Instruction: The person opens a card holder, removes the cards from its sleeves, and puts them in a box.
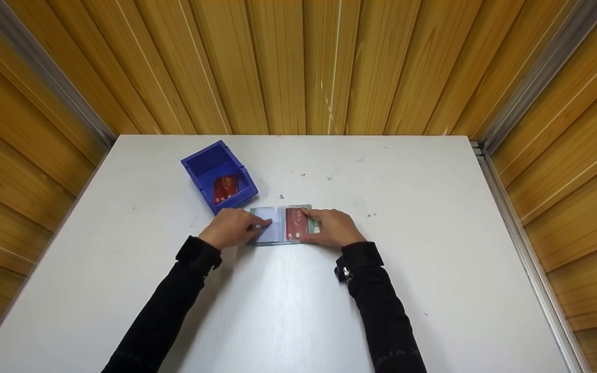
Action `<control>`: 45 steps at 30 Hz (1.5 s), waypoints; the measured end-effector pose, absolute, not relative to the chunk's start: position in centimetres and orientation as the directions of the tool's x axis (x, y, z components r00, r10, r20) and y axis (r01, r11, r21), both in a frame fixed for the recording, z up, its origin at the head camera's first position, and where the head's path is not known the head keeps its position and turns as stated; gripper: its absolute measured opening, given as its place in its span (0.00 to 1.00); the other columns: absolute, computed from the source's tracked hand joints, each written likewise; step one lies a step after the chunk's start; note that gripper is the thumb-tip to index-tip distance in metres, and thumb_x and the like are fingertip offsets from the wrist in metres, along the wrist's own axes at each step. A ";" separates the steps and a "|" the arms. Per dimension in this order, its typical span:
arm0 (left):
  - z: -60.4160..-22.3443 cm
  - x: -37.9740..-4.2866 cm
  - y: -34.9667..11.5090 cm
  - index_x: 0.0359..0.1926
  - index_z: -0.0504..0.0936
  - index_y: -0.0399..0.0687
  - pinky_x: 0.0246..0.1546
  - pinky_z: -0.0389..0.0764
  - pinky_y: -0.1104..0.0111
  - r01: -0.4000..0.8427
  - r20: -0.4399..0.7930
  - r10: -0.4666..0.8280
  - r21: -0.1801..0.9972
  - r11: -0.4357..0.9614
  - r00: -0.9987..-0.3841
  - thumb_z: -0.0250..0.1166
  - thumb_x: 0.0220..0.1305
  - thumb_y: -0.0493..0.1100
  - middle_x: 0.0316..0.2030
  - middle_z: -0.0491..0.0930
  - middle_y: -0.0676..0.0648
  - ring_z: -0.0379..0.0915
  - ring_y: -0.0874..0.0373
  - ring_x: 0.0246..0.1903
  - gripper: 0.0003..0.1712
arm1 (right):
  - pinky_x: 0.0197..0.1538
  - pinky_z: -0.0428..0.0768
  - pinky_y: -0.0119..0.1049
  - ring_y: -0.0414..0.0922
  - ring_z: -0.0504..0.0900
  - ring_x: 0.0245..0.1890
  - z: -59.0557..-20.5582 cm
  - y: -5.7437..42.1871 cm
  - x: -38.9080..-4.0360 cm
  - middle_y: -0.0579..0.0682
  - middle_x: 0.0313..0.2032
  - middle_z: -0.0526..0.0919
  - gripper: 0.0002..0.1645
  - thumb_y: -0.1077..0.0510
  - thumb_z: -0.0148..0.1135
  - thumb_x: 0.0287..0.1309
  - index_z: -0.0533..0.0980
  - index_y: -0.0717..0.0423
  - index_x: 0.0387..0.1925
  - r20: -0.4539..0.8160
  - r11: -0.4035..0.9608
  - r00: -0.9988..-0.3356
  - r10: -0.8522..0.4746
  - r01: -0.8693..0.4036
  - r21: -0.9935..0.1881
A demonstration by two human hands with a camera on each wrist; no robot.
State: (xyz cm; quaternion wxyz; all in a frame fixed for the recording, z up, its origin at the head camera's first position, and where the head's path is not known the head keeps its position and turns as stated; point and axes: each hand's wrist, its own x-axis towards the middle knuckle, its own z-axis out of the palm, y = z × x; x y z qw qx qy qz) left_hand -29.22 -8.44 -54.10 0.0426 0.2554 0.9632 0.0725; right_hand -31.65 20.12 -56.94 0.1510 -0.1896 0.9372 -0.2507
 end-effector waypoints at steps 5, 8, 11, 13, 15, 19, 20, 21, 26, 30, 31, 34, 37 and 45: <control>-54.5 -29.2 -8.6 0.55 0.89 0.64 0.37 0.84 0.55 0.471 0.008 0.475 0.143 0.871 -0.880 0.67 0.71 0.50 0.46 0.91 0.50 0.87 0.50 0.38 0.14 | 0.34 0.68 0.36 0.40 0.70 0.24 -57.0 20.4 -31.7 0.43 0.21 0.73 0.47 0.36 0.76 0.55 0.69 0.37 0.74 -0.201 0.774 -0.880 -0.431 -0.246 -0.583; -54.9 -29.2 -8.1 0.50 0.92 0.59 0.36 0.84 0.55 0.481 0.081 0.474 0.164 0.861 -0.877 0.68 0.70 0.48 0.40 0.92 0.49 0.88 0.50 0.37 0.11 | 0.32 0.69 0.35 0.39 0.71 0.23 -57.1 20.7 -31.8 0.43 0.20 0.75 0.50 0.37 0.77 0.53 0.68 0.37 0.75 -0.213 0.765 -0.874 -0.437 -0.237 -0.599; -55.3 -29.1 -6.9 0.51 0.90 0.55 0.36 0.80 0.59 0.472 0.071 0.472 0.276 0.837 -0.879 0.67 0.70 0.47 0.31 0.89 0.50 0.83 0.56 0.32 0.12 | 0.30 0.69 0.34 0.39 0.70 0.21 -57.2 20.8 -31.8 0.42 0.20 0.74 0.51 0.37 0.78 0.53 0.67 0.38 0.76 -0.210 0.752 -0.873 -0.440 -0.230 -0.617; -55.5 -29.1 -6.0 0.56 0.88 0.53 0.36 0.76 0.63 0.422 0.018 0.453 0.395 0.816 -0.891 0.66 0.70 0.47 0.29 0.85 0.52 0.78 0.60 0.30 0.16 | 0.28 0.69 0.33 0.39 0.70 0.19 -57.3 20.9 -31.8 0.42 0.19 0.73 0.51 0.38 0.78 0.52 0.68 0.39 0.76 -0.204 0.742 -0.874 -0.441 -0.227 -0.631; -55.6 -29.0 -5.3 0.58 0.85 0.49 0.35 0.71 0.65 0.343 -0.042 0.422 0.513 0.787 -0.906 0.65 0.71 0.48 0.27 0.79 0.53 0.71 0.61 0.28 0.18 | 0.26 0.69 0.32 0.38 0.69 0.18 -57.4 20.9 -31.9 0.41 0.18 0.72 0.51 0.39 0.79 0.52 0.68 0.40 0.76 -0.192 0.728 -0.873 -0.449 -0.233 -0.645; -55.8 -29.1 -4.4 0.55 0.85 0.43 0.34 0.70 0.68 0.164 -0.100 0.332 0.717 0.678 -0.938 0.63 0.73 0.47 0.26 0.76 0.55 0.69 0.63 0.27 0.17 | 0.26 0.69 0.32 0.38 0.69 0.18 -57.5 21.0 -31.9 0.41 0.18 0.72 0.51 0.39 0.79 0.52 0.68 0.41 0.76 -0.182 0.719 -0.870 -0.458 -0.242 -0.651; -55.8 -29.1 -4.2 0.54 0.85 0.42 0.34 0.70 0.69 0.115 -0.115 0.309 0.763 0.636 -0.944 0.62 0.74 0.46 0.25 0.76 0.55 0.69 0.63 0.26 0.16 | 0.26 0.69 0.32 0.38 0.69 0.18 -57.5 21.0 -31.9 0.41 0.18 0.72 0.51 0.39 0.79 0.52 0.68 0.41 0.76 -0.183 0.721 -0.871 -0.455 -0.240 -0.651; -55.8 -29.2 -4.1 0.52 0.84 0.40 0.33 0.70 0.70 0.068 -0.131 0.289 0.805 0.589 -0.948 0.61 0.74 0.45 0.25 0.76 0.54 0.70 0.64 0.26 0.15 | 0.26 0.69 0.32 0.38 0.70 0.18 -57.5 21.0 -31.9 0.41 0.18 0.73 0.51 0.39 0.79 0.52 0.68 0.41 0.76 -0.185 0.722 -0.872 -0.453 -0.237 -0.650; -56.1 -29.5 -3.6 0.47 0.84 0.32 0.26 0.67 0.74 -0.109 -0.202 0.227 0.925 0.365 -0.953 0.59 0.75 0.41 0.20 0.75 0.52 0.69 0.65 0.21 0.14 | 0.26 0.69 0.33 0.39 0.70 0.18 -57.4 21.0 -32.0 0.42 0.19 0.73 0.51 0.39 0.79 0.52 0.68 0.40 0.75 -0.187 0.730 -0.877 -0.442 -0.231 -0.643; -56.3 -29.6 -3.3 0.40 0.86 0.32 0.21 0.63 0.75 -0.194 -0.260 0.200 0.934 0.300 -0.945 0.60 0.73 0.40 0.14 0.72 0.54 0.64 0.66 0.16 0.14 | 0.26 0.68 0.32 0.39 0.70 0.18 -57.4 20.9 -31.9 0.42 0.19 0.74 0.51 0.39 0.79 0.52 0.68 0.41 0.75 -0.194 0.733 -0.877 -0.439 -0.224 -0.642; -56.3 -29.5 -3.2 0.36 0.85 0.32 0.19 0.62 0.75 -0.210 -0.274 0.198 0.933 0.294 -0.941 0.60 0.72 0.39 0.12 0.71 0.55 0.62 0.67 0.14 0.14 | 0.25 0.68 0.32 0.39 0.70 0.18 -57.4 20.9 -31.9 0.42 0.19 0.74 0.51 0.39 0.79 0.52 0.68 0.42 0.75 -0.197 0.734 -0.877 -0.438 -0.222 -0.642; -56.2 -29.6 -2.8 0.21 0.80 0.41 0.16 0.59 0.74 -0.239 -0.305 0.193 0.922 0.303 -0.933 0.60 0.71 0.40 0.08 0.67 0.57 0.58 0.67 0.11 0.19 | 0.25 0.69 0.32 0.39 0.69 0.17 -57.4 20.9 -31.9 0.42 0.19 0.74 0.50 0.40 0.79 0.52 0.69 0.42 0.75 -0.197 0.735 -0.878 -0.436 -0.221 -0.641; -56.1 -29.6 -2.5 0.13 0.71 0.49 0.15 0.56 0.73 -0.232 -0.319 0.188 0.898 0.373 -0.929 0.59 0.70 0.40 0.06 0.65 0.57 0.55 0.66 0.09 0.25 | 0.25 0.70 0.32 0.38 0.70 0.17 -57.4 20.9 -31.9 0.42 0.18 0.74 0.50 0.40 0.79 0.53 0.69 0.42 0.75 -0.195 0.733 -0.876 -0.442 -0.227 -0.641; -56.3 -29.7 -1.9 0.17 0.73 0.52 0.16 0.64 0.72 -0.063 -0.271 0.228 0.761 0.646 -0.935 0.58 0.74 0.43 0.10 0.67 0.57 0.62 0.64 0.11 0.24 | 0.28 0.70 0.33 0.38 0.70 0.18 -57.3 21.0 -32.0 0.41 0.17 0.72 0.48 0.40 0.78 0.53 0.70 0.39 0.74 -0.163 0.730 -0.865 -0.475 -0.284 -0.622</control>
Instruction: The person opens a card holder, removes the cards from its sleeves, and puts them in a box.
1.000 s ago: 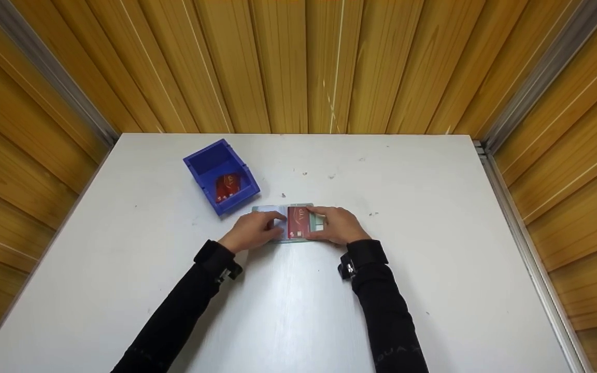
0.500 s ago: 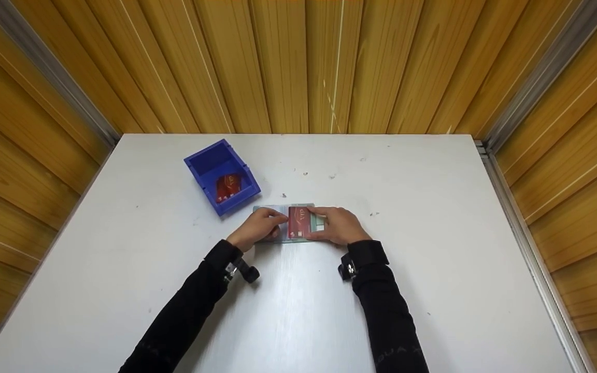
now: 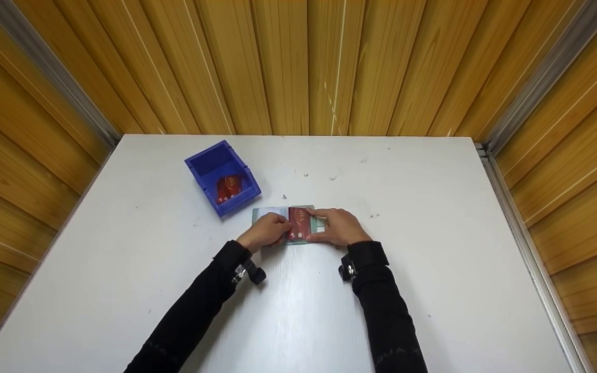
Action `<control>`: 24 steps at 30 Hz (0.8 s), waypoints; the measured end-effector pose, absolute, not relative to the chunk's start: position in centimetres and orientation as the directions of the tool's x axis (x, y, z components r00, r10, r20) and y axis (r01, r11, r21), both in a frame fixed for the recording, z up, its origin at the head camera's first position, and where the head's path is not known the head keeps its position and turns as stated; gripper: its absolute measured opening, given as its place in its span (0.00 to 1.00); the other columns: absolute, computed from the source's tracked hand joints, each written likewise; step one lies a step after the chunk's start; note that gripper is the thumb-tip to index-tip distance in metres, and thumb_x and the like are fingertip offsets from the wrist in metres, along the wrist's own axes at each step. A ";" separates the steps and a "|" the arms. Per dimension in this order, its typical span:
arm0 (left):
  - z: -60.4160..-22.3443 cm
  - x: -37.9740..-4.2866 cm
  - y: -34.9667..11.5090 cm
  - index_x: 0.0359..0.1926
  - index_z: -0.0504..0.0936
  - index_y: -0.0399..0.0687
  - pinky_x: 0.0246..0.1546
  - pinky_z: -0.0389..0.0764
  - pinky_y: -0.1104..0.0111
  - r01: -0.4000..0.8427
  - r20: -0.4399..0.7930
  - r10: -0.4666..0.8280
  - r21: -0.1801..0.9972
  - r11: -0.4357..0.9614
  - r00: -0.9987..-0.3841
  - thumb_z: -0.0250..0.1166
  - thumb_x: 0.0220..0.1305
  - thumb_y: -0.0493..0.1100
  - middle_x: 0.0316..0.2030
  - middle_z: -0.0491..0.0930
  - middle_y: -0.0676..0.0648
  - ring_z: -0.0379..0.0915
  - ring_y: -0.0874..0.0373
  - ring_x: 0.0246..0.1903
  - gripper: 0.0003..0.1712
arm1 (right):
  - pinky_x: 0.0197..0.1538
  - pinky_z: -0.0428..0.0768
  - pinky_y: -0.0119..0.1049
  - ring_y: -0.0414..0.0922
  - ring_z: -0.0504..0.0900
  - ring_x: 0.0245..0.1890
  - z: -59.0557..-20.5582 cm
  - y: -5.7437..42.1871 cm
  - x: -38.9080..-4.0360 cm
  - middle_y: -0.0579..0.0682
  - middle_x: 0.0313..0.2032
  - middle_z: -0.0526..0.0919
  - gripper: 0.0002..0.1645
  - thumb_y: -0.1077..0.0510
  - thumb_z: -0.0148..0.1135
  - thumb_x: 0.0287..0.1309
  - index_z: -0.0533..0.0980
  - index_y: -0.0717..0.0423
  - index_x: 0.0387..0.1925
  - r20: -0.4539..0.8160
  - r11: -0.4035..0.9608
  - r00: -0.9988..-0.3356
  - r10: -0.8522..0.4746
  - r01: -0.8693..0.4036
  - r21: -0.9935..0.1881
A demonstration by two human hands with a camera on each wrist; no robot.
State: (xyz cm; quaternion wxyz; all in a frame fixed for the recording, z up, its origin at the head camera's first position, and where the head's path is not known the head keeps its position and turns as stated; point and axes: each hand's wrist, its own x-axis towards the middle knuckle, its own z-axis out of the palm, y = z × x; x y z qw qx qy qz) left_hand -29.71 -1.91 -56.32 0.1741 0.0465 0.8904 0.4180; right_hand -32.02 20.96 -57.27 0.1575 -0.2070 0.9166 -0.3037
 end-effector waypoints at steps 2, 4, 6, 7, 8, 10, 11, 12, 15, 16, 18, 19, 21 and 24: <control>-56.5 -29.7 -1.9 0.20 0.75 0.51 0.15 0.65 0.73 -0.043 -0.252 0.224 0.748 0.662 -0.942 0.57 0.75 0.43 0.10 0.66 0.57 0.63 0.64 0.10 0.22 | 0.29 0.70 0.34 0.39 0.70 0.18 -57.2 20.9 -32.0 0.41 0.18 0.72 0.48 0.39 0.78 0.53 0.70 0.39 0.74 -0.162 0.738 -0.866 -0.473 -0.290 -0.609; -56.6 -29.8 -2.0 0.22 0.77 0.48 0.15 0.65 0.73 -0.047 -0.243 0.223 0.767 0.640 -0.944 0.57 0.75 0.42 0.11 0.66 0.57 0.62 0.64 0.10 0.20 | 0.29 0.69 0.34 0.39 0.69 0.19 -57.3 20.9 -32.1 0.41 0.18 0.72 0.48 0.39 0.78 0.53 0.70 0.39 0.74 -0.170 0.747 -0.869 -0.466 -0.283 -0.602; -56.7 -29.8 -2.1 0.24 0.78 0.46 0.15 0.65 0.73 -0.051 -0.240 0.229 0.788 0.614 -0.943 0.57 0.75 0.41 0.11 0.66 0.57 0.62 0.65 0.10 0.18 | 0.29 0.69 0.34 0.39 0.69 0.20 -57.3 20.9 -32.1 0.41 0.19 0.72 0.48 0.39 0.78 0.53 0.70 0.38 0.74 -0.180 0.754 -0.871 -0.458 -0.274 -0.597; -56.7 -29.8 -2.2 0.24 0.79 0.45 0.14 0.64 0.73 -0.055 -0.239 0.230 0.797 0.602 -0.944 0.57 0.75 0.40 0.11 0.65 0.57 0.62 0.65 0.10 0.17 | 0.29 0.70 0.35 0.40 0.70 0.19 -57.3 20.9 -32.1 0.42 0.19 0.72 0.48 0.39 0.78 0.53 0.70 0.38 0.74 -0.185 0.756 -0.871 -0.456 -0.269 -0.597; -56.7 -29.8 -2.3 0.25 0.79 0.44 0.14 0.64 0.73 -0.060 -0.235 0.227 0.807 0.587 -0.945 0.58 0.74 0.39 0.11 0.65 0.56 0.62 0.64 0.10 0.17 | 0.29 0.70 0.35 0.40 0.70 0.20 -57.3 20.8 -32.1 0.42 0.19 0.73 0.48 0.39 0.78 0.53 0.70 0.38 0.74 -0.191 0.758 -0.870 -0.454 -0.265 -0.596; -56.6 -29.8 -2.5 0.24 0.79 0.45 0.13 0.64 0.73 -0.071 -0.233 0.216 0.819 0.569 -0.948 0.57 0.73 0.38 0.11 0.65 0.56 0.62 0.64 0.10 0.17 | 0.30 0.70 0.35 0.40 0.70 0.21 -57.2 20.8 -32.1 0.43 0.21 0.73 0.48 0.38 0.77 0.53 0.70 0.38 0.74 -0.198 0.762 -0.869 -0.453 -0.262 -0.592; -56.6 -29.8 -2.6 0.23 0.78 0.46 0.13 0.64 0.73 -0.078 -0.233 0.209 0.824 0.562 -0.950 0.57 0.73 0.38 0.11 0.65 0.56 0.61 0.64 0.09 0.17 | 0.31 0.70 0.35 0.40 0.70 0.22 -57.2 20.8 -32.1 0.43 0.21 0.73 0.48 0.37 0.77 0.53 0.70 0.38 0.74 -0.201 0.764 -0.869 -0.453 -0.262 -0.590; -56.5 -29.7 -2.7 0.22 0.77 0.47 0.13 0.64 0.73 -0.082 -0.231 0.203 0.827 0.557 -0.952 0.57 0.72 0.37 0.11 0.65 0.56 0.61 0.64 0.10 0.17 | 0.32 0.70 0.36 0.41 0.70 0.22 -57.2 20.8 -32.1 0.43 0.22 0.73 0.48 0.37 0.77 0.53 0.70 0.38 0.74 -0.202 0.766 -0.869 -0.451 -0.261 -0.587; -56.1 -29.6 -3.3 0.20 0.75 0.49 0.16 0.64 0.72 -0.073 -0.214 0.185 0.818 0.570 -0.959 0.57 0.71 0.38 0.13 0.67 0.56 0.63 0.63 0.13 0.19 | 0.33 0.69 0.36 0.41 0.70 0.23 -57.1 20.9 -32.1 0.44 0.23 0.72 0.48 0.36 0.76 0.53 0.70 0.38 0.74 -0.205 0.773 -0.870 -0.448 -0.262 -0.578; -55.9 -29.5 -3.6 0.20 0.76 0.49 0.19 0.65 0.72 -0.064 -0.207 0.179 0.807 0.587 -0.962 0.57 0.70 0.38 0.15 0.69 0.56 0.64 0.63 0.15 0.18 | 0.32 0.69 0.36 0.41 0.69 0.23 -57.1 20.9 -32.1 0.44 0.22 0.72 0.48 0.37 0.76 0.54 0.70 0.38 0.74 -0.206 0.773 -0.871 -0.446 -0.258 -0.579; -55.4 -29.4 -4.2 0.22 0.79 0.49 0.24 0.66 0.70 -0.035 -0.180 0.163 0.767 0.640 -0.970 0.58 0.69 0.40 0.19 0.72 0.56 0.67 0.61 0.21 0.16 | 0.31 0.69 0.35 0.41 0.69 0.22 -57.2 20.9 -32.1 0.44 0.22 0.72 0.48 0.37 0.76 0.54 0.69 0.38 0.74 -0.207 0.771 -0.871 -0.446 -0.257 -0.582; -55.1 -29.3 -4.6 0.24 0.81 0.49 0.27 0.66 0.69 -0.024 -0.170 0.154 0.742 0.670 -0.973 0.58 0.69 0.41 0.21 0.75 0.55 0.69 0.60 0.23 0.14 | 0.30 0.69 0.35 0.41 0.69 0.22 -57.2 20.9 -32.1 0.44 0.22 0.72 0.48 0.37 0.76 0.54 0.69 0.38 0.74 -0.208 0.769 -0.870 -0.447 -0.255 -0.587; -54.5 -29.2 -5.3 0.29 0.85 0.49 0.31 0.67 0.68 -0.005 -0.150 0.138 0.695 0.719 -0.979 0.58 0.68 0.43 0.25 0.79 0.53 0.73 0.59 0.28 0.12 | 0.28 0.69 0.33 0.40 0.69 0.21 -57.3 20.9 -32.1 0.43 0.21 0.72 0.48 0.38 0.77 0.54 0.69 0.38 0.74 -0.207 0.762 -0.868 -0.451 -0.253 -0.596; -53.5 -29.3 -6.3 0.34 0.86 0.48 0.32 0.67 0.66 0.009 -0.135 0.129 0.656 0.754 -0.982 0.58 0.70 0.45 0.27 0.83 0.51 0.76 0.57 0.29 0.13 | 0.26 0.68 0.32 0.39 0.68 0.19 -57.4 21.0 -32.0 0.43 0.20 0.72 0.48 0.38 0.77 0.53 0.70 0.39 0.74 -0.203 0.755 -0.869 -0.451 -0.250 -0.606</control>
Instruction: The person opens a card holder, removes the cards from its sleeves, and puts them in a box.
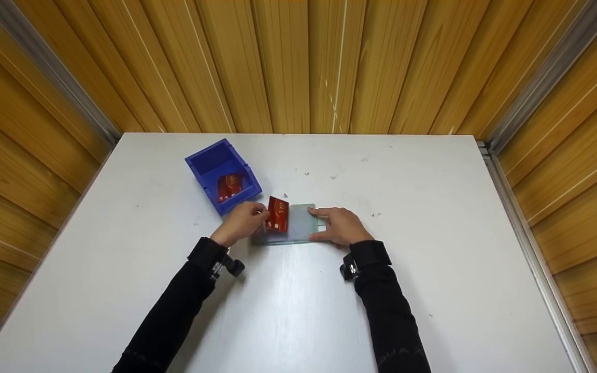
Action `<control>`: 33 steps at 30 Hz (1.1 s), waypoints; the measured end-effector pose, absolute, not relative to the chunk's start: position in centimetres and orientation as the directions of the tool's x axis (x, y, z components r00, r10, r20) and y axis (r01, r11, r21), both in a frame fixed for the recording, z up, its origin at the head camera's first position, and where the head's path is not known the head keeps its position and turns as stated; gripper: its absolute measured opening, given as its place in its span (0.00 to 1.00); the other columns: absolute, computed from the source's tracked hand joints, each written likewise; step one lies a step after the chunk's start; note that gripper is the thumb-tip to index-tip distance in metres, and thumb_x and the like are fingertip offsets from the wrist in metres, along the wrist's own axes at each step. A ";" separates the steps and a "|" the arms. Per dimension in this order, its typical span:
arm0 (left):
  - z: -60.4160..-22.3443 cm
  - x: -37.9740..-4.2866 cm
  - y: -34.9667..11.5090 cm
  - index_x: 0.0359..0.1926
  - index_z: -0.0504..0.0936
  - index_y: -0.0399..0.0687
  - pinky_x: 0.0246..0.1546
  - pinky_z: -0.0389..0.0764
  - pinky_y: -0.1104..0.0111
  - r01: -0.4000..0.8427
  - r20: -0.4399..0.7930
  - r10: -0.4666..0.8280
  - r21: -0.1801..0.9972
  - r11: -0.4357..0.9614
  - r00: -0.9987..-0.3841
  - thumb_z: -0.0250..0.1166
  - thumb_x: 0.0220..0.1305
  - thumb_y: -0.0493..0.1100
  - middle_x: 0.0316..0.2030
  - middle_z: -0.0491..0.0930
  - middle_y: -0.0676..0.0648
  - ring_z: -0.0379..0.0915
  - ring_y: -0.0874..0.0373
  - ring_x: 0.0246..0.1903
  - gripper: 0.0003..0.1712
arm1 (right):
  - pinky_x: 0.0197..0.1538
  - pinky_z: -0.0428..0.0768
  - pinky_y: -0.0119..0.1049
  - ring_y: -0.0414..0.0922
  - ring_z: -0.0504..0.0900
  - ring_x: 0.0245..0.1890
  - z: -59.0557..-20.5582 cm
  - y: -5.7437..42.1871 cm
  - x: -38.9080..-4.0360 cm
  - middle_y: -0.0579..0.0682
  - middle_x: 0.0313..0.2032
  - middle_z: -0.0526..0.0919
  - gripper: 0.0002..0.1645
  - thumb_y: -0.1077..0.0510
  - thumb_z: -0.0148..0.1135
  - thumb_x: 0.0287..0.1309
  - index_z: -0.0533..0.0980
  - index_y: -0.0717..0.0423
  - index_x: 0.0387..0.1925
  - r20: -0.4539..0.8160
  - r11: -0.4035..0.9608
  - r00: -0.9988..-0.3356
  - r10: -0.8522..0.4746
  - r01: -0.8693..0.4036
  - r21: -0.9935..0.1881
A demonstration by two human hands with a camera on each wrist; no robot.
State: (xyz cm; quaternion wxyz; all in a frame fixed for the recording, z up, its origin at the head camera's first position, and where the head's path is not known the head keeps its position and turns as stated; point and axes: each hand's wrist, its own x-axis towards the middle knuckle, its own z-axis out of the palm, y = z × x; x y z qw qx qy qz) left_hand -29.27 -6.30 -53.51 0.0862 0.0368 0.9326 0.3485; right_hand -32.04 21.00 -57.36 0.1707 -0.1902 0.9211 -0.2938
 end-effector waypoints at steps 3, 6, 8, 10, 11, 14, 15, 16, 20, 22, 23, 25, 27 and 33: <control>-53.0 -29.3 -7.3 0.35 0.87 0.46 0.30 0.67 0.68 0.026 -0.118 0.139 0.665 0.746 -0.983 0.58 0.72 0.44 0.28 0.83 0.50 0.74 0.58 0.27 0.13 | 0.27 0.68 0.33 0.39 0.68 0.19 -57.4 20.9 -32.0 0.42 0.19 0.71 0.48 0.39 0.78 0.53 0.70 0.39 0.74 -0.196 0.750 -0.868 -0.456 -0.257 -0.610; -52.8 -29.2 -7.5 0.34 0.86 0.46 0.28 0.68 0.70 0.037 -0.116 0.155 0.675 0.737 -0.981 0.58 0.73 0.44 0.27 0.82 0.51 0.73 0.60 0.25 0.13 | 0.28 0.70 0.33 0.40 0.68 0.18 -57.4 21.1 -32.0 0.42 0.18 0.71 0.48 0.39 0.78 0.53 0.70 0.41 0.74 -0.187 0.742 -0.866 -0.464 -0.264 -0.616; -52.6 -29.2 -7.5 0.33 0.86 0.46 0.29 0.68 0.69 0.046 -0.105 0.156 0.669 0.742 -0.982 0.58 0.73 0.45 0.27 0.81 0.51 0.73 0.59 0.25 0.14 | 0.27 0.70 0.33 0.39 0.68 0.18 -57.4 21.1 -32.1 0.42 0.18 0.71 0.49 0.39 0.78 0.52 0.70 0.41 0.74 -0.188 0.740 -0.865 -0.465 -0.264 -0.618; -52.2 -29.3 -7.6 0.33 0.85 0.47 0.30 0.68 0.68 0.055 -0.087 0.148 0.657 0.751 -0.985 0.58 0.73 0.46 0.27 0.80 0.52 0.73 0.58 0.27 0.14 | 0.26 0.70 0.33 0.39 0.69 0.17 -57.5 21.1 -32.1 0.42 0.18 0.71 0.49 0.39 0.78 0.52 0.70 0.41 0.74 -0.188 0.736 -0.864 -0.468 -0.263 -0.624; -51.9 -29.4 -7.7 0.33 0.85 0.47 0.30 0.67 0.67 0.065 -0.066 0.143 0.652 0.756 -0.988 0.58 0.74 0.46 0.27 0.80 0.51 0.73 0.57 0.28 0.14 | 0.26 0.70 0.33 0.39 0.69 0.17 -57.5 21.1 -32.1 0.42 0.18 0.71 0.49 0.39 0.78 0.52 0.70 0.41 0.74 -0.187 0.734 -0.863 -0.469 -0.263 -0.626; -50.6 -29.9 -8.3 0.35 0.86 0.48 0.32 0.68 0.64 0.083 0.008 0.102 0.643 0.761 -0.995 0.58 0.74 0.48 0.29 0.81 0.50 0.75 0.55 0.30 0.14 | 0.25 0.70 0.32 0.39 0.68 0.16 -57.5 21.1 -32.0 0.42 0.17 0.72 0.49 0.39 0.79 0.52 0.70 0.40 0.74 -0.186 0.732 -0.865 -0.466 -0.259 -0.630; -50.1 -30.1 -8.7 0.36 0.87 0.49 0.32 0.69 0.63 0.083 0.033 0.080 0.641 0.763 -0.996 0.58 0.74 0.48 0.30 0.82 0.50 0.76 0.54 0.31 0.14 | 0.25 0.70 0.32 0.39 0.68 0.16 -57.4 21.1 -32.0 0.42 0.17 0.72 0.48 0.39 0.79 0.52 0.70 0.39 0.74 -0.187 0.733 -0.866 -0.464 -0.256 -0.631; -49.6 -30.3 -9.1 0.36 0.87 0.49 0.32 0.70 0.62 0.080 0.061 0.053 0.641 0.763 -0.997 0.58 0.74 0.48 0.30 0.83 0.50 0.77 0.54 0.31 0.14 | 0.25 0.69 0.32 0.39 0.68 0.16 -57.4 21.1 -32.0 0.42 0.17 0.72 0.48 0.39 0.79 0.52 0.70 0.39 0.74 -0.187 0.734 -0.867 -0.462 -0.255 -0.629; -48.4 -31.5 -11.4 0.35 0.87 0.48 0.32 0.75 0.58 0.030 0.178 -0.092 0.582 0.812 -0.980 0.58 0.73 0.47 0.29 0.85 0.48 0.80 0.52 0.30 0.14 | 0.26 0.68 0.32 0.39 0.67 0.17 -57.4 20.9 -32.0 0.42 0.18 0.72 0.48 0.38 0.78 0.52 0.70 0.37 0.74 -0.188 0.743 -0.871 -0.455 -0.254 -0.620; -48.3 -32.2 -12.6 0.33 0.86 0.46 0.32 0.77 0.55 -0.006 0.241 -0.154 0.521 0.854 -0.958 0.57 0.73 0.46 0.28 0.85 0.45 0.82 0.50 0.29 0.15 | 0.26 0.68 0.32 0.39 0.67 0.17 -57.5 20.9 -31.9 0.42 0.19 0.72 0.48 0.38 0.78 0.52 0.70 0.37 0.74 -0.191 0.746 -0.872 -0.451 -0.252 -0.616; -48.4 -32.5 -13.2 0.33 0.86 0.45 0.32 0.78 0.54 -0.030 0.265 -0.180 0.485 0.874 -0.947 0.58 0.72 0.45 0.27 0.86 0.44 0.83 0.48 0.29 0.15 | 0.25 0.68 0.32 0.39 0.67 0.17 -57.5 20.9 -31.9 0.42 0.18 0.72 0.48 0.38 0.78 0.52 0.70 0.37 0.74 -0.193 0.746 -0.871 -0.451 -0.249 -0.618; -48.8 -33.2 -14.1 0.33 0.86 0.42 0.33 0.81 0.51 -0.075 0.290 -0.213 0.421 0.904 -0.933 0.58 0.73 0.44 0.28 0.87 0.41 0.84 0.45 0.31 0.15 | 0.25 0.68 0.32 0.39 0.67 0.17 -57.5 20.9 -31.9 0.42 0.18 0.72 0.48 0.39 0.78 0.52 0.70 0.38 0.74 -0.200 0.745 -0.870 -0.451 -0.243 -0.622; -49.2 -33.7 -14.6 0.36 0.88 0.40 0.36 0.83 0.50 -0.110 0.292 -0.221 0.352 0.930 -0.930 0.59 0.73 0.44 0.31 0.88 0.39 0.85 0.43 0.35 0.15 | 0.25 0.67 0.32 0.39 0.67 0.17 -57.5 20.9 -31.9 0.42 0.18 0.72 0.48 0.39 0.78 0.53 0.70 0.38 0.74 -0.202 0.746 -0.868 -0.454 -0.246 -0.619; -50.2 -35.0 -14.8 0.48 0.88 0.37 0.53 0.77 0.52 -0.096 0.159 -0.110 0.095 0.991 -0.981 0.57 0.72 0.45 0.45 0.87 0.38 0.77 0.42 0.52 0.19 | 0.26 0.66 0.32 0.39 0.67 0.18 -57.5 21.1 -31.9 0.43 0.19 0.73 0.48 0.38 0.78 0.52 0.70 0.37 0.74 -0.191 0.745 -0.871 -0.452 -0.251 -0.618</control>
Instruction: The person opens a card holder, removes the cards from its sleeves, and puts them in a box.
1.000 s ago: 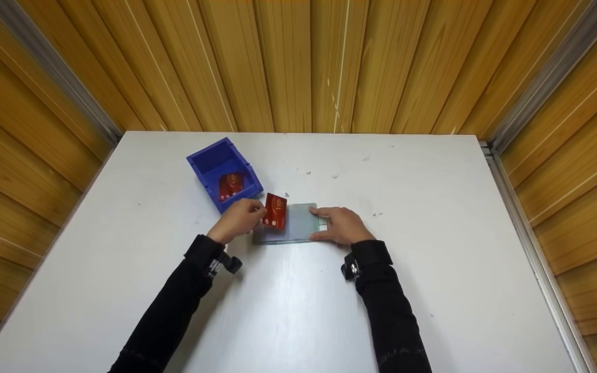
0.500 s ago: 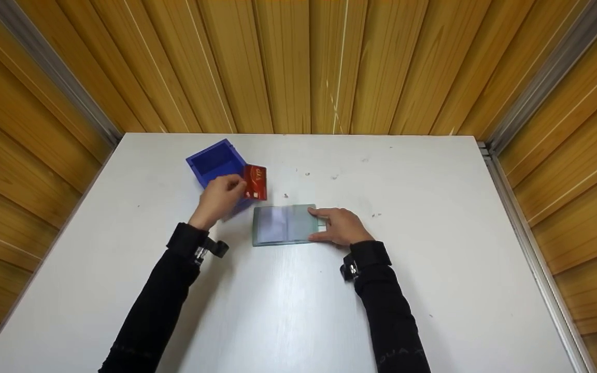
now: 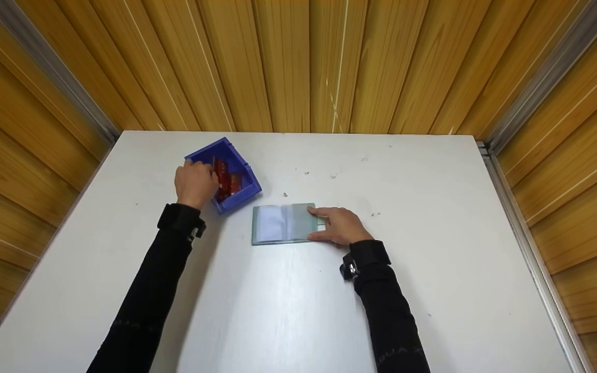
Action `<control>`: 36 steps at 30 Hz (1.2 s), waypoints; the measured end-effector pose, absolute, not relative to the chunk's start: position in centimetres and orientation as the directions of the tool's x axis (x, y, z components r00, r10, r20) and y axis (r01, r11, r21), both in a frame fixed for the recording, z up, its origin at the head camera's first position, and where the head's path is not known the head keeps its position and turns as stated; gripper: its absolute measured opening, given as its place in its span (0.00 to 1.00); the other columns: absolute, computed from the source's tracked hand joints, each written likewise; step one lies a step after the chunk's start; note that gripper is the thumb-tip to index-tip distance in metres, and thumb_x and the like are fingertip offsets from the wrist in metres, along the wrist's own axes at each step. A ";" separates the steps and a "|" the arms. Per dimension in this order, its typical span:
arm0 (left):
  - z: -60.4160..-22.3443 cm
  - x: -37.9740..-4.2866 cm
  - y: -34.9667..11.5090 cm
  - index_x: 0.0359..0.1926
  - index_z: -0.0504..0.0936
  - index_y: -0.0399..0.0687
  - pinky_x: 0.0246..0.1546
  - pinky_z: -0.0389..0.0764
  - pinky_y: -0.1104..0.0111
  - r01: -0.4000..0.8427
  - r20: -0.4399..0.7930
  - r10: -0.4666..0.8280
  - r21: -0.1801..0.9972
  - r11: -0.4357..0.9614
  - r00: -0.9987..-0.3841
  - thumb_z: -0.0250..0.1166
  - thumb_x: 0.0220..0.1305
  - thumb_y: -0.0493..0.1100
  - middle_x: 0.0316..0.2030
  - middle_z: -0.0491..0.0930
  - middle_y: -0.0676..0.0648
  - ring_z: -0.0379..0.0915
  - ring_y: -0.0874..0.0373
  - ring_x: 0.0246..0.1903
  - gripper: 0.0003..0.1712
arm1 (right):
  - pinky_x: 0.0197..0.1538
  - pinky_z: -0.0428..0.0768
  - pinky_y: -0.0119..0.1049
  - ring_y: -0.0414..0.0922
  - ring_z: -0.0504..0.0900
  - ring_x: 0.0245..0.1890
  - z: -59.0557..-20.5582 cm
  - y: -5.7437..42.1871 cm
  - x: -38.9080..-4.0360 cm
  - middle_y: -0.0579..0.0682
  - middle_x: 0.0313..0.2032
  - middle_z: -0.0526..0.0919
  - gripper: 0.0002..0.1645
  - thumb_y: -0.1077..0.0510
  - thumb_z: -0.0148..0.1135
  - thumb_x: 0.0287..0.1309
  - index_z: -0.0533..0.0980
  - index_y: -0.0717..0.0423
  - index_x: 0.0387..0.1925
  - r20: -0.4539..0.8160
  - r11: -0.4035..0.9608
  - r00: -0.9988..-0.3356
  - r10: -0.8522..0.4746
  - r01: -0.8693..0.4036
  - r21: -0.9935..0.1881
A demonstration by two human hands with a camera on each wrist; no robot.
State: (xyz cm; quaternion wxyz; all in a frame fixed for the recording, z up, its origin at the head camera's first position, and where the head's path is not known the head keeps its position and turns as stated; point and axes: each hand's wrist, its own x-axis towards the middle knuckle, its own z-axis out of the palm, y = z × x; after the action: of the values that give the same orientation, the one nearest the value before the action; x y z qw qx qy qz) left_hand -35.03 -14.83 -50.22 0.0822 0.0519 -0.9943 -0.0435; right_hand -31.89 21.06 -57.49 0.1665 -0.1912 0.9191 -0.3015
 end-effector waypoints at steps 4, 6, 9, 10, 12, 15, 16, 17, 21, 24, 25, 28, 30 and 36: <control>-50.4 -35.6 -14.9 0.53 0.86 0.38 0.62 0.68 0.53 -0.029 0.014 -0.028 -0.033 0.999 -1.000 0.55 0.73 0.46 0.53 0.83 0.39 0.69 0.44 0.61 0.21 | 0.25 0.69 0.31 0.39 0.69 0.17 -57.6 21.1 -31.9 0.44 0.18 0.74 0.49 0.37 0.78 0.53 0.69 0.38 0.74 -0.194 0.728 -0.863 -0.466 -0.248 -0.640; -50.5 -35.9 -14.9 0.56 0.85 0.39 0.65 0.65 0.53 0.001 -0.043 -0.003 -0.096 0.995 -0.999 0.54 0.75 0.47 0.56 0.82 0.40 0.66 0.44 0.64 0.22 | 0.25 0.69 0.31 0.39 0.69 0.17 -57.7 21.1 -31.9 0.43 0.18 0.74 0.49 0.37 0.77 0.53 0.69 0.38 0.74 -0.195 0.729 -0.863 -0.467 -0.250 -0.637; -50.5 -36.2 -14.9 0.58 0.85 0.40 0.67 0.63 0.54 0.034 -0.074 0.022 -0.167 0.985 -0.997 0.53 0.76 0.48 0.58 0.81 0.40 0.64 0.45 0.67 0.23 | 0.25 0.68 0.32 0.39 0.68 0.17 -57.6 21.0 -31.9 0.43 0.18 0.74 0.49 0.37 0.78 0.52 0.69 0.38 0.74 -0.190 0.737 -0.869 -0.457 -0.251 -0.627; -50.5 -36.3 -14.9 0.58 0.85 0.40 0.67 0.63 0.54 0.043 -0.073 0.030 -0.179 0.983 -0.997 0.54 0.75 0.48 0.59 0.81 0.40 0.64 0.45 0.67 0.22 | 0.25 0.68 0.32 0.39 0.68 0.17 -57.6 21.0 -31.9 0.44 0.18 0.74 0.49 0.37 0.78 0.52 0.70 0.38 0.74 -0.186 0.740 -0.871 -0.455 -0.253 -0.623; -50.6 -36.4 -14.9 0.57 0.85 0.41 0.67 0.63 0.54 0.055 -0.064 0.043 -0.203 0.978 -0.997 0.55 0.74 0.48 0.59 0.81 0.40 0.64 0.45 0.67 0.22 | 0.26 0.67 0.32 0.39 0.67 0.18 -57.5 21.0 -31.9 0.43 0.19 0.73 0.49 0.37 0.78 0.52 0.70 0.38 0.74 -0.180 0.745 -0.877 -0.446 -0.252 -0.617; -50.8 -36.3 -15.0 0.56 0.86 0.41 0.65 0.64 0.54 0.052 -0.046 0.043 -0.213 0.976 -0.998 0.57 0.73 0.47 0.57 0.82 0.41 0.66 0.45 0.64 0.21 | 0.26 0.67 0.32 0.39 0.67 0.18 -57.6 21.0 -31.8 0.43 0.18 0.72 0.49 0.38 0.78 0.52 0.70 0.38 0.74 -0.184 0.744 -0.875 -0.449 -0.252 -0.619; -50.8 -36.2 -15.1 0.55 0.86 0.41 0.65 0.65 0.54 0.051 -0.042 0.043 -0.209 0.977 -0.998 0.57 0.73 0.47 0.56 0.82 0.40 0.67 0.45 0.64 0.20 | 0.26 0.67 0.32 0.39 0.67 0.18 -57.6 21.0 -31.8 0.42 0.18 0.72 0.49 0.38 0.78 0.52 0.70 0.38 0.74 -0.187 0.743 -0.873 -0.450 -0.250 -0.621; -50.8 -36.1 -15.1 0.55 0.86 0.40 0.64 0.65 0.54 0.050 -0.037 0.044 -0.194 0.980 -0.998 0.57 0.73 0.47 0.56 0.82 0.40 0.67 0.45 0.63 0.20 | 0.26 0.67 0.31 0.39 0.67 0.18 -57.6 20.9 -31.7 0.42 0.18 0.72 0.49 0.38 0.78 0.52 0.70 0.38 0.74 -0.190 0.743 -0.873 -0.449 -0.247 -0.622; -50.4 -35.4 -15.4 0.53 0.87 0.38 0.64 0.69 0.50 0.079 -0.004 0.079 -0.055 0.995 -0.997 0.60 0.72 0.48 0.56 0.82 0.38 0.69 0.43 0.61 0.20 | 0.27 0.66 0.32 0.39 0.67 0.19 -57.7 20.9 -31.7 0.42 0.19 0.72 0.48 0.38 0.78 0.52 0.70 0.37 0.74 -0.191 0.746 -0.874 -0.446 -0.245 -0.620; -49.6 -34.7 -15.7 0.52 0.88 0.39 0.61 0.74 0.49 0.116 0.032 0.114 0.086 0.990 -0.993 0.62 0.73 0.47 0.55 0.82 0.37 0.73 0.42 0.57 0.18 | 0.28 0.66 0.32 0.40 0.67 0.21 -57.6 20.8 -31.7 0.42 0.20 0.72 0.49 0.36 0.78 0.52 0.70 0.37 0.74 -0.187 0.749 -0.875 -0.446 -0.251 -0.613; -49.3 -34.4 -15.8 0.52 0.88 0.40 0.59 0.76 0.49 0.127 0.048 0.122 0.125 0.984 -0.991 0.63 0.73 0.47 0.54 0.83 0.38 0.75 0.42 0.56 0.17 | 0.28 0.66 0.32 0.40 0.67 0.21 -57.6 20.8 -31.7 0.42 0.20 0.72 0.49 0.36 0.78 0.52 0.70 0.36 0.74 -0.188 0.750 -0.875 -0.445 -0.250 -0.612; -48.4 -33.4 -15.9 0.52 0.88 0.43 0.54 0.81 0.50 0.158 0.095 0.138 0.241 0.958 -0.986 0.65 0.72 0.45 0.49 0.84 0.40 0.78 0.44 0.51 0.15 | 0.28 0.67 0.32 0.40 0.67 0.20 -57.6 20.9 -31.7 0.43 0.20 0.72 0.49 0.36 0.77 0.52 0.70 0.37 0.74 -0.189 0.751 -0.873 -0.449 -0.254 -0.610; -48.0 -32.5 -15.7 0.51 0.89 0.44 0.52 0.82 0.51 0.212 0.112 0.187 0.295 0.932 -0.976 0.66 0.72 0.44 0.47 0.85 0.41 0.81 0.45 0.49 0.13 | 0.28 0.68 0.32 0.40 0.68 0.20 -57.5 21.0 -31.6 0.43 0.20 0.73 0.48 0.37 0.77 0.53 0.69 0.37 0.74 -0.191 0.753 -0.871 -0.453 -0.259 -0.605; -48.7 -29.6 -13.4 0.56 0.88 0.47 0.54 0.81 0.52 0.407 -0.032 0.465 0.430 0.806 -0.885 0.67 0.70 0.42 0.49 0.88 0.43 0.84 0.47 0.48 0.15 | 0.32 0.68 0.34 0.40 0.69 0.22 -57.2 21.0 -31.6 0.43 0.22 0.75 0.47 0.38 0.76 0.55 0.70 0.38 0.74 -0.184 0.759 -0.868 -0.461 -0.278 -0.588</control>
State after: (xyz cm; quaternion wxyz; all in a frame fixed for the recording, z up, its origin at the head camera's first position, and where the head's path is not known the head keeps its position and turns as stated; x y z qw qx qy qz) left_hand -29.60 -13.41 -48.74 -0.0681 -0.2301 -0.9477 -0.2104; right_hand -31.59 20.95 -57.23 0.1610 -0.1998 0.9240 -0.2835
